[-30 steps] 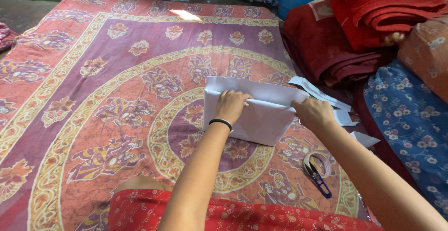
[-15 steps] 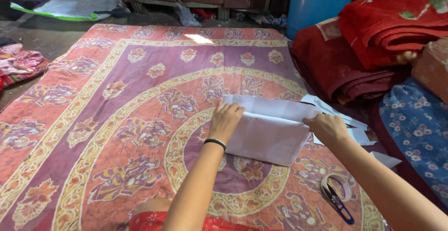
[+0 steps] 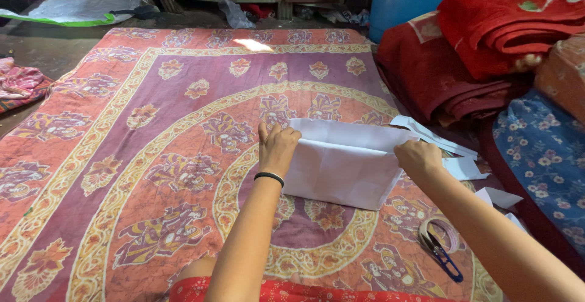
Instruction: The person assembles a white paper box by folding the sides and securing the seams with clear adhesive tape. They use scissors to cut the tape and repeatedly fold and press the edges to form the box structure.
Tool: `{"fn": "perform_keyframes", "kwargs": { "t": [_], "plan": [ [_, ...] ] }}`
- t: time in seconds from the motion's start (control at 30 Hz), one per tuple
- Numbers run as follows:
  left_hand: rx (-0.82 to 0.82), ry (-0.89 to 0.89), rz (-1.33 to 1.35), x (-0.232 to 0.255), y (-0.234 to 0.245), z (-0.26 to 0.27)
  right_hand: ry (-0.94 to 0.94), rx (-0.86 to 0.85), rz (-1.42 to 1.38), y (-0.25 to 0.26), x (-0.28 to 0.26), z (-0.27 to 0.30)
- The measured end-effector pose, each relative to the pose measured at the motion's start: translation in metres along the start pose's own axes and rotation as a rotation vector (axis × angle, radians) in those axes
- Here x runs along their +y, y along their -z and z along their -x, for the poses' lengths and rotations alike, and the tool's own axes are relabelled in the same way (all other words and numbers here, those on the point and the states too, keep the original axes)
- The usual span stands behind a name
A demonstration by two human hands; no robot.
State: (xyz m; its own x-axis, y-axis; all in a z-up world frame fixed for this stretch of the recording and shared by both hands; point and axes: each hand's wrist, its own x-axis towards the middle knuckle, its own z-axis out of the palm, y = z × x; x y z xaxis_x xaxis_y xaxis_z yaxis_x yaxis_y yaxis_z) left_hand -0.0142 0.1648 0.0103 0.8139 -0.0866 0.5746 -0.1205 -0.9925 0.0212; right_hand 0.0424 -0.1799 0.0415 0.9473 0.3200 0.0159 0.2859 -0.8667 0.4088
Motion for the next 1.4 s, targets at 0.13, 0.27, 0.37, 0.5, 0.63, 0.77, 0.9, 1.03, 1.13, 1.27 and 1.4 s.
{"fn": "perform_keyframes", "kwargs": {
  "t": [0.13,0.27,0.37,0.5,0.63,0.77,0.9,1.03,1.13,1.27,1.4],
  "plan": [
    [0.065,0.048,0.123,0.004,0.000,0.007,0.038,0.082,-0.170,0.011,0.010,0.026],
    [0.320,0.269,0.824,0.008,-0.025,0.025,-0.035,0.158,-0.397,0.010,0.011,0.052],
    [0.041,0.477,1.145,0.007,-0.055,0.031,0.020,0.311,-0.518,-0.001,0.010,0.061],
    [-0.158,0.553,1.099,0.000,-0.084,0.039,-0.174,0.619,-0.867,-0.024,0.002,0.075],
    [-0.167,0.568,1.164,-0.004,-0.092,0.043,-0.048,0.892,-1.267,-0.058,-0.023,0.068],
    [-0.187,0.563,1.204,-0.004,-0.087,0.044,-0.312,0.439,-1.725,-0.115,-0.031,0.046],
    [-0.168,0.595,1.043,0.003,-0.076,0.035,-0.253,-0.043,-1.555,-0.177,-0.036,0.031],
    [-0.160,0.643,0.888,0.003,-0.086,0.024,-0.350,0.004,-1.605,-0.204,-0.034,0.030],
    [-0.185,0.743,0.829,-0.001,-0.119,0.024,-0.475,-0.157,-1.696,-0.210,-0.037,0.030],
    [-0.087,0.732,1.052,-0.001,-0.190,0.042,-0.694,-0.383,-1.865,-0.236,-0.039,0.036],
    [-0.225,0.840,0.959,0.004,-0.225,0.065,-0.518,-0.436,-1.997,-0.264,-0.037,0.043]
  ]
}}
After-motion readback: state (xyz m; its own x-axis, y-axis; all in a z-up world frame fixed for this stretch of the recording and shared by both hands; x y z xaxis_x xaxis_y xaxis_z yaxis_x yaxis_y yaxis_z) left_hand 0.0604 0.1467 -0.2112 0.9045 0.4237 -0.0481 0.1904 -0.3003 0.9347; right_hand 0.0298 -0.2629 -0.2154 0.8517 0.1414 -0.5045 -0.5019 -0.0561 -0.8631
